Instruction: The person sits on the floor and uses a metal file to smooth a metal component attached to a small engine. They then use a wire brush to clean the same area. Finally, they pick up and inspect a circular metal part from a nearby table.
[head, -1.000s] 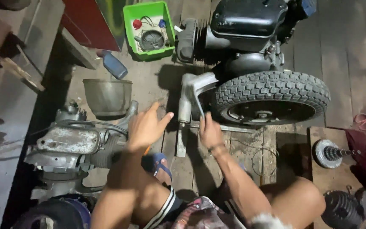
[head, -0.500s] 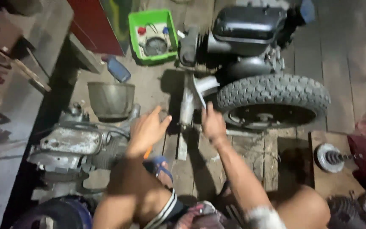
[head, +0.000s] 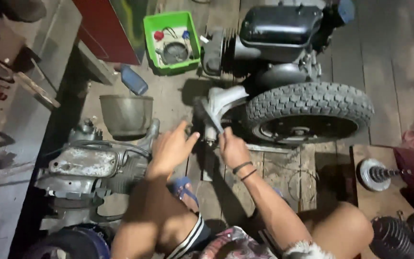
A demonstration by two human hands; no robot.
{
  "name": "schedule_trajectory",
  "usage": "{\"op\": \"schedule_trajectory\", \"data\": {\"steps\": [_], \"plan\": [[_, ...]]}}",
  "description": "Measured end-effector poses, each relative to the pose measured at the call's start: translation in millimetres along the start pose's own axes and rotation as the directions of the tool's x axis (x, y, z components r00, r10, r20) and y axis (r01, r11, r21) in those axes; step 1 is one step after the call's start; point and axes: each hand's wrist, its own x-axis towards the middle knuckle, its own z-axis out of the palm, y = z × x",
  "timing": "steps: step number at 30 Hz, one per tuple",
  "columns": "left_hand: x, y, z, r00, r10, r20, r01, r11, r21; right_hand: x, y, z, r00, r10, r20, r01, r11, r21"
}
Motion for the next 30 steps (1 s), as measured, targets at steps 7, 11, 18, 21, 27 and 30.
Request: {"op": "schedule_trajectory", "data": {"steps": [7,11,18,21,27,30], "plan": [[-5.3,-14.2,-1.4,0.996,0.038,-0.084,-0.04,0.999,-0.012,42.4,4.1,-10.1,0.983,-0.012,-0.184,0.016,1.0,0.02],[-15.0,-13.7,-7.5,0.998,-0.032,-0.063,0.026,0.996,-0.084,6.9,13.8,5.9,0.991,-0.043,-0.128,0.054,0.995,0.087],[-1.2,-11.6,0.8,1.0,0.001,-0.023,-0.001,1.0,-0.01,22.7,25.0,12.5,0.989,0.015,-0.145,0.013,0.982,0.188],[1.8,-12.2,2.7,0.999,0.004,-0.032,-0.006,0.999,-0.052,3.4,16.9,10.3,0.993,-0.027,-0.119,0.045,0.988,0.147],[-1.5,-8.4,3.0,1.0,0.001,-0.011,-0.002,0.999,-0.034,19.2,20.7,16.6,0.99,0.069,-0.123,-0.04,0.974,0.224],[-1.6,-4.6,-2.9,0.999,0.003,-0.046,-0.006,0.998,-0.06,-0.3,16.7,13.9,0.994,0.04,-0.106,-0.024,0.989,0.149]]}}
